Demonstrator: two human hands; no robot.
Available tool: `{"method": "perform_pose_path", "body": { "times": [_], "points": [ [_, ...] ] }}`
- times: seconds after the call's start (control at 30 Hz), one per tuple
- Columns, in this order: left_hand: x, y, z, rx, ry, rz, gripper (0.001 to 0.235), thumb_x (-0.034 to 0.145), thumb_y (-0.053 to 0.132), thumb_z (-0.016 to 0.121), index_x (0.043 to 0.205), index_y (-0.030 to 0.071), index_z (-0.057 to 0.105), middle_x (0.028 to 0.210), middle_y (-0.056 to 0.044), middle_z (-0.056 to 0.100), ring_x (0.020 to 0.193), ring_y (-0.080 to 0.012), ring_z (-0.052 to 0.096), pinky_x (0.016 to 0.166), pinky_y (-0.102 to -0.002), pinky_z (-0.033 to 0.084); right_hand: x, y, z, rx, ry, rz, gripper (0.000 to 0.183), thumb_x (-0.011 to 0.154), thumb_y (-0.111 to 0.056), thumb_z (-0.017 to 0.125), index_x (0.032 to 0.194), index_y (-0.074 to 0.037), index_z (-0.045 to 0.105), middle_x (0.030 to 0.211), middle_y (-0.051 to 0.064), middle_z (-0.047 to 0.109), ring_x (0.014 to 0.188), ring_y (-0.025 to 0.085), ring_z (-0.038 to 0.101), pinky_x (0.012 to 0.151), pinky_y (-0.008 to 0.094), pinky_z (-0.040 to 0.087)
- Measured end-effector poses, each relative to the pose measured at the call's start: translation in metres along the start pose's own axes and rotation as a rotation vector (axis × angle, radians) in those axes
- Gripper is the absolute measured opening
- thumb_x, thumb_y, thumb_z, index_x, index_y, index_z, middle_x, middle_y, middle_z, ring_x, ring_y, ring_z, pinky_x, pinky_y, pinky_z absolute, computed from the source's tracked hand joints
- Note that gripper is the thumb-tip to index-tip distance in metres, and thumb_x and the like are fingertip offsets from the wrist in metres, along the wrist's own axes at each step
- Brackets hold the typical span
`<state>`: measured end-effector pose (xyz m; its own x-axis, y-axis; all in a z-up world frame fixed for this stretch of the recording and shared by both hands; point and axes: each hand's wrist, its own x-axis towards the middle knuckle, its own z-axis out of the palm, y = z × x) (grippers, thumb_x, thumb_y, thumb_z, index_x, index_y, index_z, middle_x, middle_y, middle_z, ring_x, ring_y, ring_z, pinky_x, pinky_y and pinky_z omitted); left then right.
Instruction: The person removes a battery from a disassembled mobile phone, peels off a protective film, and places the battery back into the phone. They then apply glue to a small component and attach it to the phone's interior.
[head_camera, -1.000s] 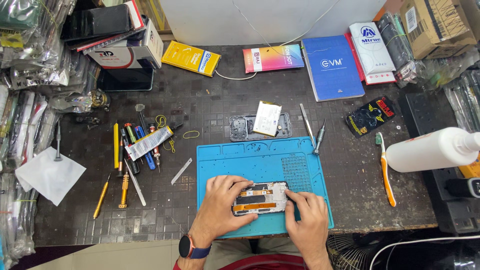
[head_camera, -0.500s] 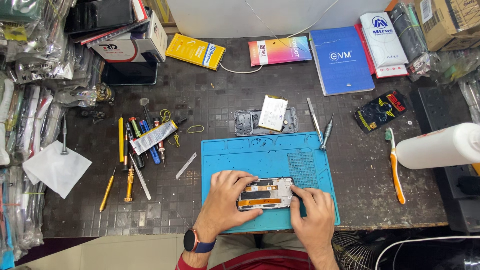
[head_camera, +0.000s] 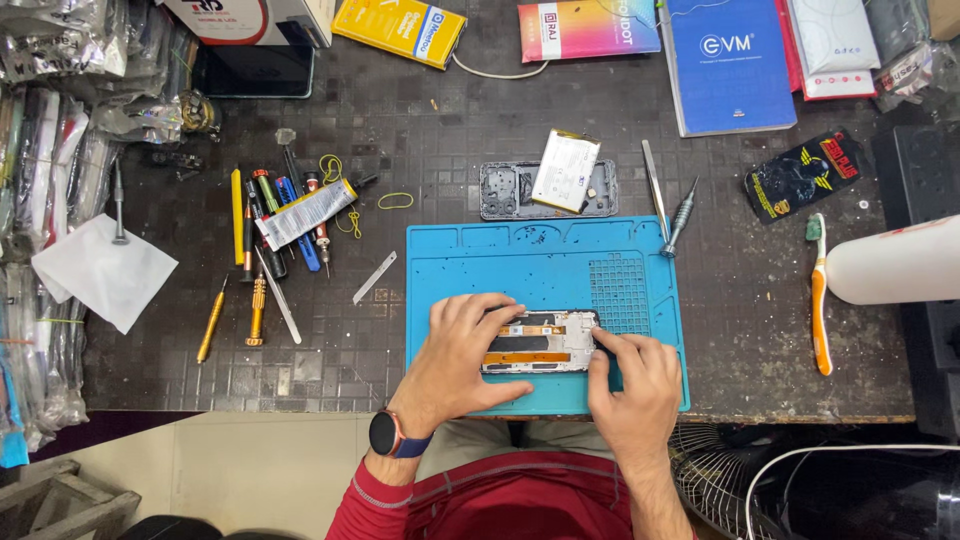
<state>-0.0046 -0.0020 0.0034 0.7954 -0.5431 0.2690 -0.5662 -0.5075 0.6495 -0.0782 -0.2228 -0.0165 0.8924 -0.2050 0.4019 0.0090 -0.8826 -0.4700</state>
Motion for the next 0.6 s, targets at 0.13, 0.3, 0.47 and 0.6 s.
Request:
{"method": "perform_pose_path", "body": {
  "times": [0.13, 0.3, 0.47, 0.6],
  "points": [
    [0.000, 0.000, 0.003, 0.023, -0.018, -0.048, 0.081, 0.069, 0.043, 0.087, 0.134, 0.003, 0.059, 0.133, -0.010, 0.058, 0.126, -0.0310, 0.050, 0.109, -0.047, 0.033, -0.001, 0.002, 0.000, 0.009, -0.006, -0.004, 0.024, 0.085, -0.011, 0.071, 0.109, -0.012, 0.076, 0.099, 0.005, 0.067, 0.095, 0.025, 0.059, 0.086, 0.039, 0.048],
    [0.001, -0.001, 0.005, 0.044, -0.024, -0.040, 0.076, 0.069, 0.044, 0.086, 0.130, 0.004, 0.062, 0.131, -0.010, 0.058, 0.125, -0.0299, 0.050, 0.108, -0.048, 0.032, 0.000, 0.002, -0.001, 0.020, -0.033, 0.009, 0.023, 0.086, -0.011, 0.071, 0.109, -0.011, 0.076, 0.098, 0.005, 0.067, 0.095, 0.025, 0.059, 0.086, 0.038, 0.048],
    [0.002, -0.001, 0.003, 0.032, -0.024, -0.042, 0.075, 0.069, 0.045, 0.085, 0.129, 0.005, 0.064, 0.130, -0.010, 0.059, 0.124, -0.0297, 0.050, 0.107, -0.048, 0.032, 0.013, -0.002, -0.016, 0.180, -0.053, 0.077, 0.024, 0.087, -0.009, 0.070, 0.111, -0.008, 0.072, 0.107, 0.009, 0.067, 0.103, 0.026, 0.061, 0.087, 0.038, 0.050],
    [0.001, -0.002, 0.002, 0.019, -0.023, -0.039, 0.075, 0.069, 0.045, 0.085, 0.128, 0.005, 0.064, 0.130, -0.009, 0.059, 0.124, -0.0300, 0.050, 0.107, -0.048, 0.033, 0.041, -0.004, -0.030, 0.190, -0.083, 0.024, 0.030, 0.088, -0.008, 0.071, 0.118, -0.005, 0.069, 0.114, 0.014, 0.065, 0.108, 0.029, 0.060, 0.088, 0.039, 0.051]
  ]
}}
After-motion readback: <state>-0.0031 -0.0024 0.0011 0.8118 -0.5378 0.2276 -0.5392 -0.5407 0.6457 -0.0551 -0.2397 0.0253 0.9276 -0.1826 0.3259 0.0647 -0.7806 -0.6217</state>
